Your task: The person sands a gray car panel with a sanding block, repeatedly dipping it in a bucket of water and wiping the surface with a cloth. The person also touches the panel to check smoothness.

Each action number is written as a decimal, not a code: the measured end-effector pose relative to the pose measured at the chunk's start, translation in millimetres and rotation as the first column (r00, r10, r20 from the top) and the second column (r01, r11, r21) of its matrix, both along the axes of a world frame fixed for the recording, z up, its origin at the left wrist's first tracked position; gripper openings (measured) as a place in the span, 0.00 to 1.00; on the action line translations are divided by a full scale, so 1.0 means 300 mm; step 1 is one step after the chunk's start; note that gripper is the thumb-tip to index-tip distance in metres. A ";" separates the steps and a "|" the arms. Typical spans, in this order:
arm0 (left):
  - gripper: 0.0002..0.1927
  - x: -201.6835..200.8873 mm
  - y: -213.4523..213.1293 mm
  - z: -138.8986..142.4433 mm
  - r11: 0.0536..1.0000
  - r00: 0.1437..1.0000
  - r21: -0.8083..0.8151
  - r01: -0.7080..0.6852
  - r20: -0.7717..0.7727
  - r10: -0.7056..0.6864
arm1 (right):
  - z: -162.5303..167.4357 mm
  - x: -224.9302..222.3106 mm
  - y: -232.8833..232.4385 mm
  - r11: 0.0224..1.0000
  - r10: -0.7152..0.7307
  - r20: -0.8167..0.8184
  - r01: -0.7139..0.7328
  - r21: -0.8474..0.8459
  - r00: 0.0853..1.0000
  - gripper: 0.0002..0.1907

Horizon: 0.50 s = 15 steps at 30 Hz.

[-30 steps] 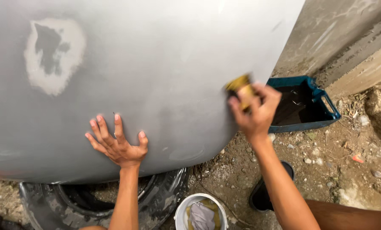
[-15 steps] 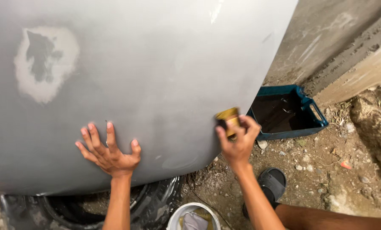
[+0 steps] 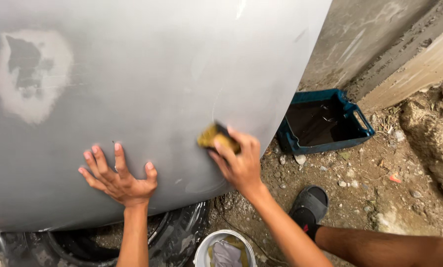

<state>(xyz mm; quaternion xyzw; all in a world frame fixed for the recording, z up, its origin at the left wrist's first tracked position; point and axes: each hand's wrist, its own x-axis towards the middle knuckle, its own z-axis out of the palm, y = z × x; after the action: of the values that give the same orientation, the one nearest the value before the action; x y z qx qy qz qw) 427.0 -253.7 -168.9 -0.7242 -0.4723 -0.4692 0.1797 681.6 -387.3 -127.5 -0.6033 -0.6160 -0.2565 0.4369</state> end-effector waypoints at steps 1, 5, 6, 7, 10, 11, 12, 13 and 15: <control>0.39 -0.001 0.000 -0.002 1.000 1.000 0.005 -0.008 -0.004 0.008 | -0.037 0.013 -0.057 0.999 -0.002 -0.013 0.001 -0.034 1.000 0.26; 0.38 -0.005 -0.007 -0.001 1.000 1.000 0.003 -0.005 0.010 0.005 | -0.041 0.206 -0.058 0.970 -0.216 -0.073 0.222 0.094 0.974 0.21; 0.37 -0.004 -0.009 0.001 1.000 1.000 -0.004 -0.003 0.012 0.003 | -0.010 0.255 -0.031 0.955 -0.252 -0.107 0.265 0.132 0.962 0.19; 0.37 -0.003 -0.011 0.003 1.000 1.000 -0.008 0.007 0.013 -0.007 | 0.029 0.297 -0.013 0.933 -0.294 -0.144 0.316 0.171 0.945 0.17; 0.38 0.003 -0.015 0.013 1.000 1.000 -0.007 0.003 0.006 -0.003 | 0.171 0.321 0.082 0.921 -0.319 -0.269 0.364 0.137 0.909 0.15; 0.38 0.005 -0.013 0.016 1.000 1.000 0.006 0.006 0.017 -0.006 | 0.217 0.301 0.109 0.951 -0.256 -0.158 0.278 0.136 0.954 0.15; 0.38 0.006 -0.011 0.018 1.000 1.000 0.009 0.010 0.022 -0.010 | 0.253 0.271 0.126 0.974 -0.189 -0.050 0.194 0.115 0.981 0.15; 0.38 0.005 -0.009 0.019 1.000 1.000 0.007 0.017 0.017 -0.017 | 0.288 0.250 0.131 0.990 -0.120 0.049 0.116 0.080 0.992 0.15; 0.38 0.003 -0.007 0.018 1.000 1.000 0.011 0.002 0.006 -0.002 | 0.366 0.268 0.144 0.996 -0.066 0.174 0.056 0.063 0.982 0.17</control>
<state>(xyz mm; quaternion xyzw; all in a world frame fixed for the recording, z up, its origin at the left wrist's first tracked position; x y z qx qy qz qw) 428.1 -255.8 -163.6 -0.7222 -0.4696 -0.4742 0.1817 762.1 -344.1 -17.7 -0.5840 -0.6259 -0.3396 0.3897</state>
